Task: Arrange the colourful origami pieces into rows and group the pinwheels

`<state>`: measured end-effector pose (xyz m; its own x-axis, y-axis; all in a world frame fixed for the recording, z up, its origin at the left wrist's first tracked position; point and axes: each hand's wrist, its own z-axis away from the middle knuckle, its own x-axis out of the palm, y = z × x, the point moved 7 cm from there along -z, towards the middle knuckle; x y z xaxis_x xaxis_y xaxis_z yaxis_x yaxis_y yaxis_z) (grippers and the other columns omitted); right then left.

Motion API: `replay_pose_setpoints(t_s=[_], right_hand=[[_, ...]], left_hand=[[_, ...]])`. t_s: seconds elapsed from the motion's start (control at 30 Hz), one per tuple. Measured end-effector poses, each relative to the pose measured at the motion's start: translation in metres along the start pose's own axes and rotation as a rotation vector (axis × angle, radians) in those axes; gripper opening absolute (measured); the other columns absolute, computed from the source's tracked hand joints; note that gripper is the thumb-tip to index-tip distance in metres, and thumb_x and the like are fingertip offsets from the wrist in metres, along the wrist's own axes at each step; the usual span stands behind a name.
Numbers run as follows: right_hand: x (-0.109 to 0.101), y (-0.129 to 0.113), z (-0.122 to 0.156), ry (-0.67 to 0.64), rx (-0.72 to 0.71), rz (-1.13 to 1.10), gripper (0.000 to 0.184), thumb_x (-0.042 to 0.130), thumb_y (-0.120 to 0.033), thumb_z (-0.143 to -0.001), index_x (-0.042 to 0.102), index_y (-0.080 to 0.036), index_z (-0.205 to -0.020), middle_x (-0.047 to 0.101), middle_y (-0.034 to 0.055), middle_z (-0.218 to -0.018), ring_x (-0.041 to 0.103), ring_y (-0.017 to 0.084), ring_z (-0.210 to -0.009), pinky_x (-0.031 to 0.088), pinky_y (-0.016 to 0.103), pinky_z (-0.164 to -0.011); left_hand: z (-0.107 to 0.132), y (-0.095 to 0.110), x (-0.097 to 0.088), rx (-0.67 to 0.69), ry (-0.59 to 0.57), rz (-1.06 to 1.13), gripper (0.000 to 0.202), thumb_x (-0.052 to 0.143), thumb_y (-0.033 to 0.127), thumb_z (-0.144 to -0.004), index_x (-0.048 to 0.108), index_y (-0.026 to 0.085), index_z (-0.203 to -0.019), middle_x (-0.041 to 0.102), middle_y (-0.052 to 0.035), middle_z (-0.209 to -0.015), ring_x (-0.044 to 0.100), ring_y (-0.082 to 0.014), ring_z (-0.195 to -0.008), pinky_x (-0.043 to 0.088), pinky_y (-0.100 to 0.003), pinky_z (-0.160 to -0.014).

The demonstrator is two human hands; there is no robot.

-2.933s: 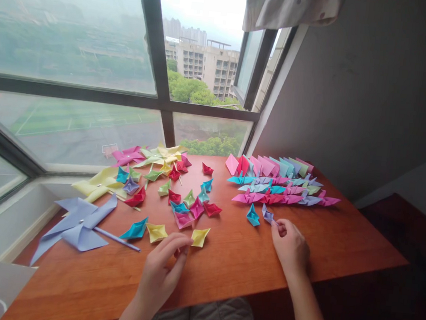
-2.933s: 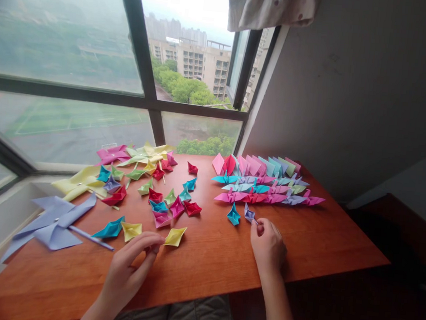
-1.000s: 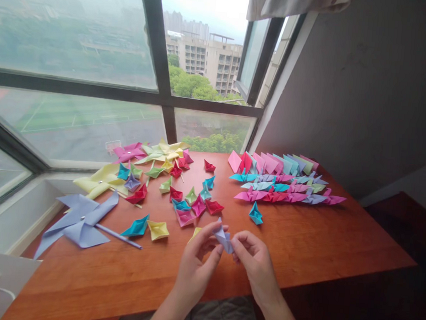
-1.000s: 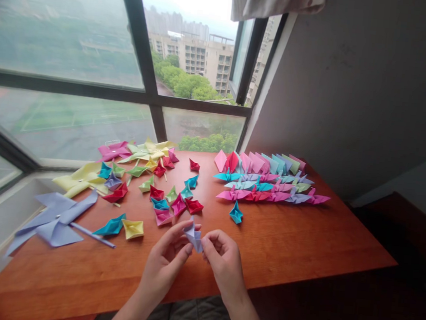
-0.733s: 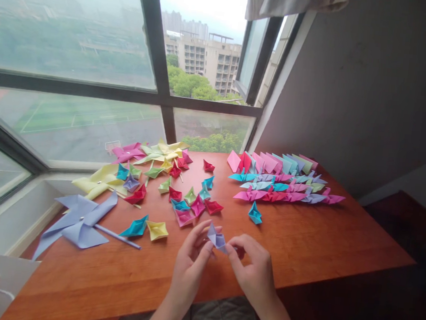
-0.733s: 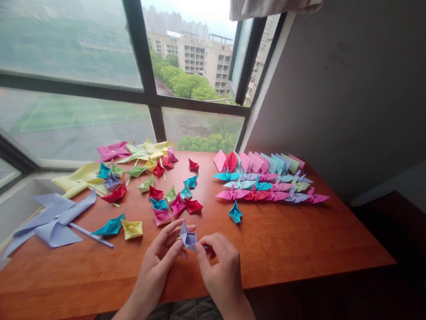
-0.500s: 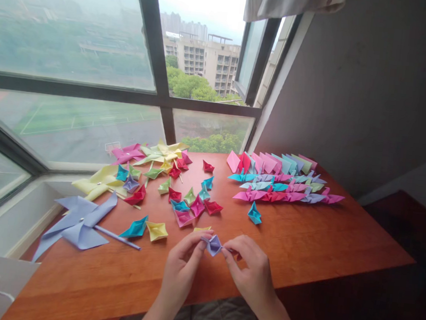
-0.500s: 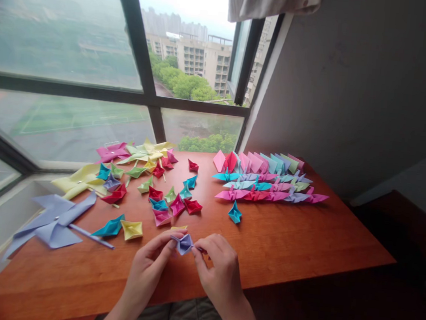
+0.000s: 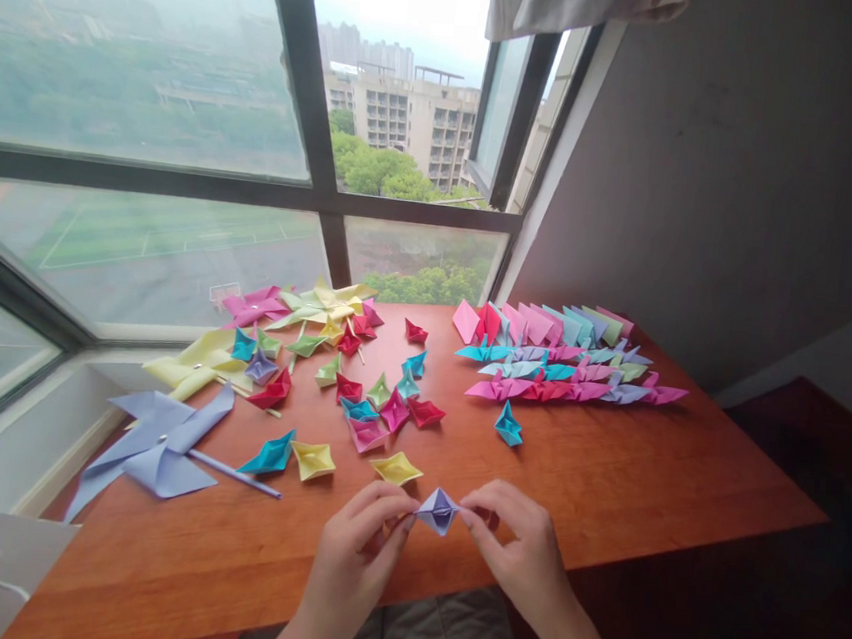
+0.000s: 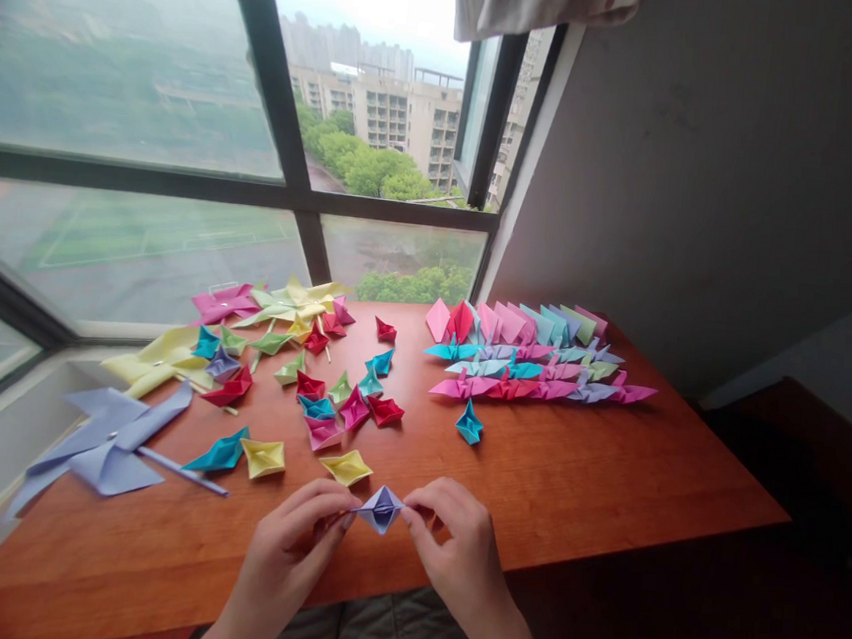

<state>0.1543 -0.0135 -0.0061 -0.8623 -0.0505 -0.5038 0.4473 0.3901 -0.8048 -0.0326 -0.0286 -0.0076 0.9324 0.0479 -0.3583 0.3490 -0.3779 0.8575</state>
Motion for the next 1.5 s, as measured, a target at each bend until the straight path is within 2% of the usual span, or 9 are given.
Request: replay_pose_setpoints(t_s=[0.23, 0.5, 0.67, 0.87, 1.0, 1.2, 1.33, 1.4, 1.5], right_hand=[[0.006, 0.008, 0.006, -0.080, 0.046, 0.034, 0.015, 0.057, -0.024, -0.093, 0.069, -0.020, -0.086, 0.066, 0.0036, -0.078, 0.061, 0.016, -0.070, 0.048, 0.026, -0.064], [0.006, 0.013, 0.008, -0.068, 0.055, 0.007, 0.012, 0.059, -0.024, -0.091, 0.071, -0.022, -0.089, 0.066, 0.0036, -0.079, 0.061, 0.016, -0.071, 0.046, 0.024, -0.060], [0.007, 0.015, 0.010, -0.080, 0.074, 0.015, 0.013, 0.058, -0.024, -0.091, 0.071, -0.023, -0.088, 0.067, 0.0035, -0.081, 0.063, 0.017, -0.074, 0.048, 0.025, -0.063], [0.005, 0.016, 0.011, -0.057, 0.073, -0.010, 0.014, 0.058, -0.026, -0.092, 0.071, -0.023, -0.087, 0.067, 0.0035, -0.079, 0.061, 0.016, -0.071, 0.046, 0.026, -0.062], [-0.001, 0.020, 0.013, -0.009, 0.115, -0.086, 0.019, 0.057, -0.030, -0.093, 0.069, -0.021, -0.082, 0.066, 0.0036, -0.078, 0.060, 0.017, -0.071, 0.045, 0.026, -0.063], [0.001, 0.016, 0.016, 0.103, 0.176, -0.298, 0.023, 0.056, -0.034, -0.093, 0.063, -0.020, -0.077, 0.060, 0.0024, -0.075, 0.055, 0.016, -0.071, 0.044, 0.026, -0.065], [0.010, 0.017, 0.018, 0.206, 0.259, -0.441, 0.025, 0.059, -0.040, -0.092, 0.063, -0.020, -0.078, 0.057, 0.0016, -0.073, 0.052, 0.015, -0.068, 0.043, 0.025, -0.062], [0.013, 0.020, 0.019, 0.225, 0.308, -0.503, 0.026, 0.061, -0.042, -0.090, 0.062, -0.020, -0.078, 0.055, 0.0004, -0.071, 0.051, 0.014, -0.066, 0.043, 0.024, -0.061], [0.013, 0.022, 0.017, 0.186, 0.316, -0.499, 0.024, 0.062, -0.040, -0.090, 0.062, -0.020, -0.077, 0.056, 0.0005, -0.071, 0.053, 0.014, -0.067, 0.044, 0.024, -0.062]], left_hand=[[0.005, -0.003, 0.008, 0.032, -0.072, -0.131, 0.016, 0.056, 0.016, -0.092, 0.069, 0.022, -0.096, 0.069, -0.0072, -0.093, 0.068, -0.0176, -0.081, 0.055, -0.023, -0.068], [0.006, -0.005, 0.010, -0.010, -0.112, -0.173, 0.015, 0.054, 0.018, -0.093, 0.068, 0.022, -0.095, 0.069, -0.0068, -0.092, 0.068, -0.0173, -0.078, 0.054, -0.022, -0.063], [0.006, -0.007, 0.011, -0.044, -0.120, -0.154, 0.016, 0.053, 0.021, -0.094, 0.068, 0.022, -0.094, 0.069, -0.0061, -0.091, 0.066, -0.0155, -0.071, 0.051, -0.021, -0.060], [0.007, -0.007, 0.012, -0.062, -0.152, -0.143, 0.016, 0.053, 0.024, -0.094, 0.068, 0.021, -0.091, 0.068, -0.0054, -0.086, 0.063, -0.0152, -0.069, 0.050, -0.022, -0.061], [0.005, -0.007, 0.002, -0.093, -0.081, -0.046, 0.016, 0.055, 0.025, -0.094, 0.068, 0.020, -0.086, 0.068, -0.0056, -0.084, 0.064, -0.0160, -0.071, 0.050, -0.022, -0.061], [0.013, -0.012, -0.007, -0.179, 0.120, 0.213, 0.014, 0.066, 0.030, -0.087, 0.071, 0.018, -0.083, 0.069, -0.0061, -0.080, 0.066, -0.0191, -0.077, 0.054, -0.025, -0.068], [0.022, -0.022, -0.002, -0.321, 0.253, 0.346, 0.020, 0.072, 0.036, -0.082, 0.073, 0.017, -0.082, 0.068, -0.0048, -0.076, 0.061, -0.0157, -0.065, 0.051, -0.022, -0.056], [0.023, -0.023, -0.001, -0.352, 0.272, 0.354, 0.021, 0.073, 0.038, -0.082, 0.073, 0.016, -0.082, 0.068, -0.0041, -0.075, 0.060, -0.0142, -0.061, 0.049, -0.021, -0.053], [0.018, -0.018, -0.006, -0.278, 0.247, 0.284, 0.019, 0.072, 0.036, -0.083, 0.072, 0.017, -0.080, 0.069, -0.0048, -0.078, 0.064, -0.0174, -0.071, 0.053, -0.024, -0.064]])
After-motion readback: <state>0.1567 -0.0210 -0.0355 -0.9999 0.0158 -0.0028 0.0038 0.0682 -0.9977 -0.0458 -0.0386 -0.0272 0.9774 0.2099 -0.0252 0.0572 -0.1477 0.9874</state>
